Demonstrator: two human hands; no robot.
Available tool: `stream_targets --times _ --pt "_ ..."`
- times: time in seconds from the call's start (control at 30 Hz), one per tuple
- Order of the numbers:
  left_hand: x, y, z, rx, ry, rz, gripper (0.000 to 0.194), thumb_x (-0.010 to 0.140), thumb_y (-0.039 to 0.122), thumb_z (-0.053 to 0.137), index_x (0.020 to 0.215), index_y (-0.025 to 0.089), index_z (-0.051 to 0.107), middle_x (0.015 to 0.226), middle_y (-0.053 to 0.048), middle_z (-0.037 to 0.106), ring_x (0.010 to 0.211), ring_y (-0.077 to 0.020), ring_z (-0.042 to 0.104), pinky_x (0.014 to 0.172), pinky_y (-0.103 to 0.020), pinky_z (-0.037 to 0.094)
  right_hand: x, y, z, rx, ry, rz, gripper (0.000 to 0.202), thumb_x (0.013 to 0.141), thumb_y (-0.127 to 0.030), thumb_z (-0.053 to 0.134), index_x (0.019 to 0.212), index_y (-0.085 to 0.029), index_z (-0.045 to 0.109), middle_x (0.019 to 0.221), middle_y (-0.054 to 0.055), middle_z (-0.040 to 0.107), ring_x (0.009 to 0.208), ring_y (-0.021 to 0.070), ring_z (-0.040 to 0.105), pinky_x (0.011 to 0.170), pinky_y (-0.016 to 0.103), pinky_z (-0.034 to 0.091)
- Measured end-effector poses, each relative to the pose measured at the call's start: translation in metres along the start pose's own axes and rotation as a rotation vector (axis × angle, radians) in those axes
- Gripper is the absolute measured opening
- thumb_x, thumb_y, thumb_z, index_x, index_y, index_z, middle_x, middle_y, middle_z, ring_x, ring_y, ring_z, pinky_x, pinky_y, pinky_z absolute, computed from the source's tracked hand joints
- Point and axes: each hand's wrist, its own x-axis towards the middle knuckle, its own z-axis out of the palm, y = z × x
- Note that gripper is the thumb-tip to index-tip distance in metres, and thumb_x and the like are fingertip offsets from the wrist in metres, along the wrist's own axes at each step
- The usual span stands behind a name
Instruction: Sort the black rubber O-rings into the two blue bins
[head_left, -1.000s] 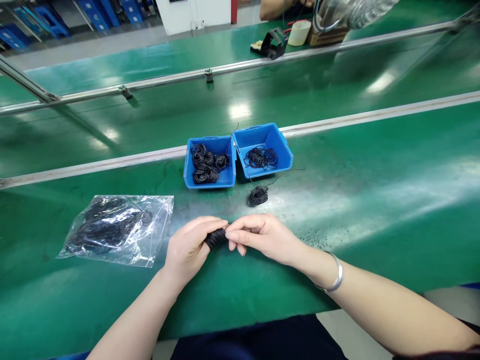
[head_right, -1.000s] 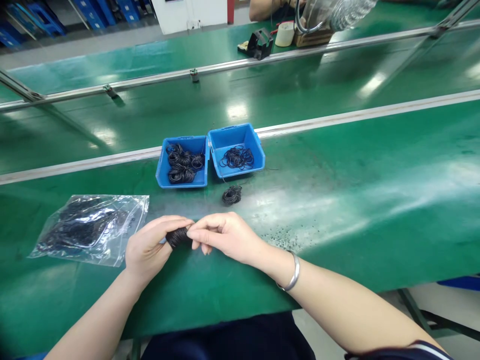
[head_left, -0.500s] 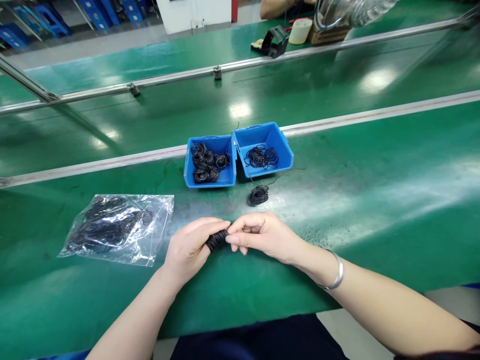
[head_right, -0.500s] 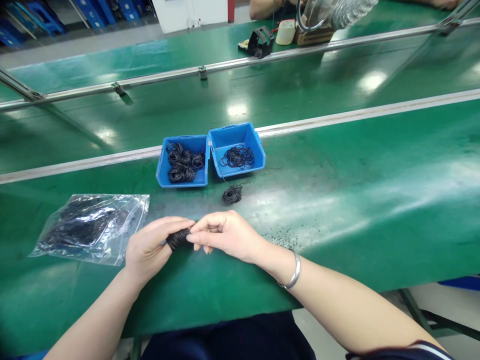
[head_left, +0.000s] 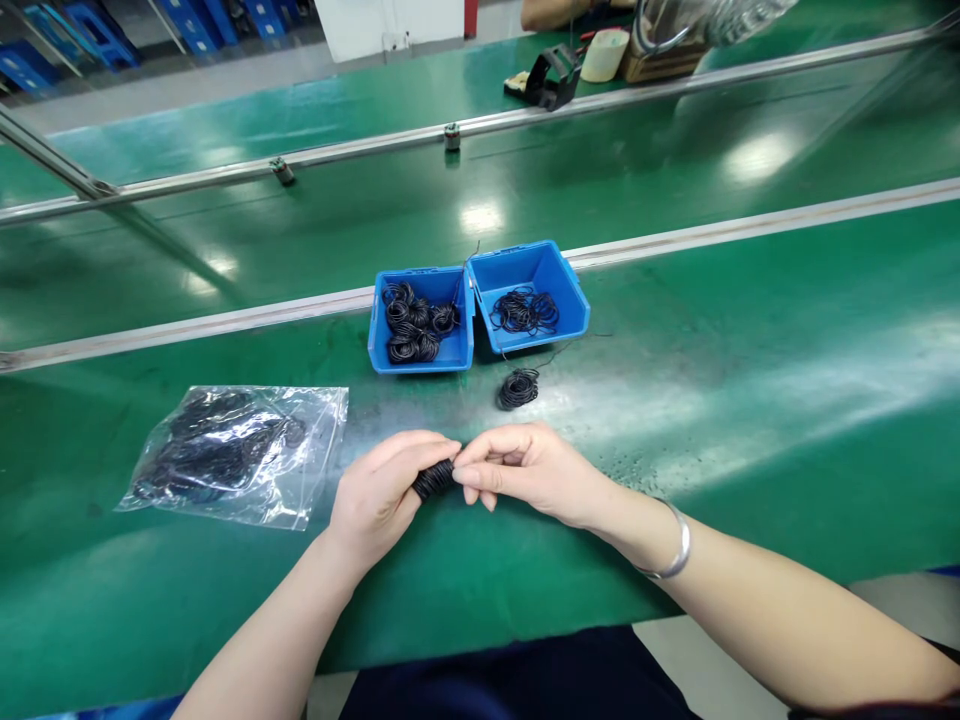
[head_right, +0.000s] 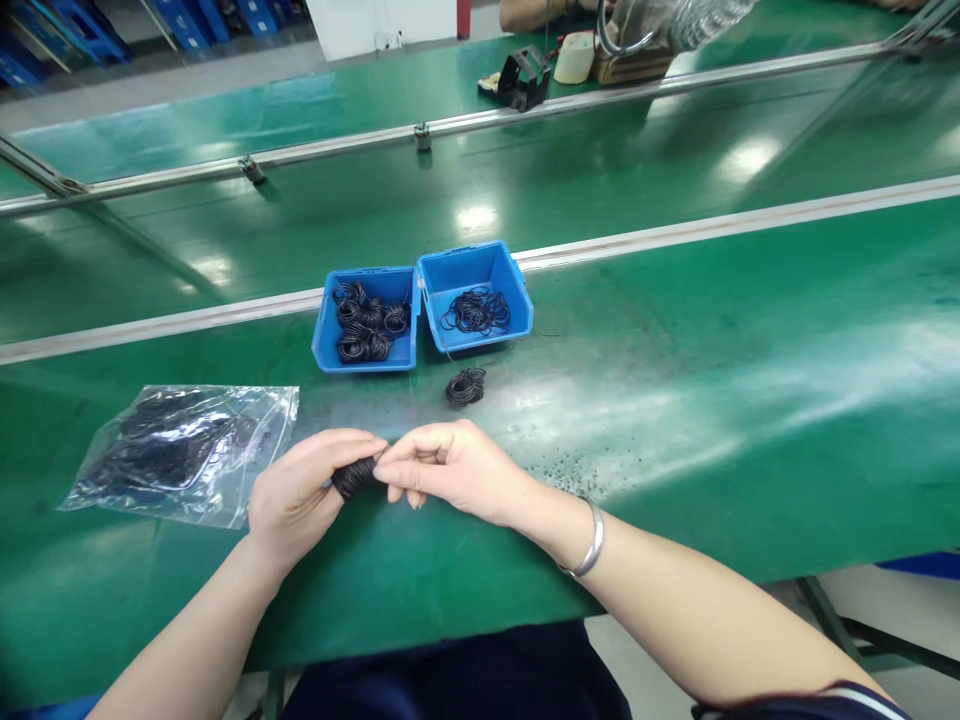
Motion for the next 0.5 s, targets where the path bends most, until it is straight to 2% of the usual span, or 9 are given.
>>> stream_targets --times 0.5 --pt "-0.0012 -0.0008 0.0003 -0.02 -0.007 0.031 0.04 0.082 -0.009 0.053 0.112 0.015 0.065 0.105 -0.009 0.073 0.1 -0.0147 0.069 0.09 -0.023 0.055 -0.0002 -0.0005 -0.0004 0.015 -0.013 0.002 0.018 0.081 -0.033 0.078 0.088 -0.016 0.074 0.07 -0.001 0.07 0.057 0.0081 0.057 0.057 0.022 0.048"
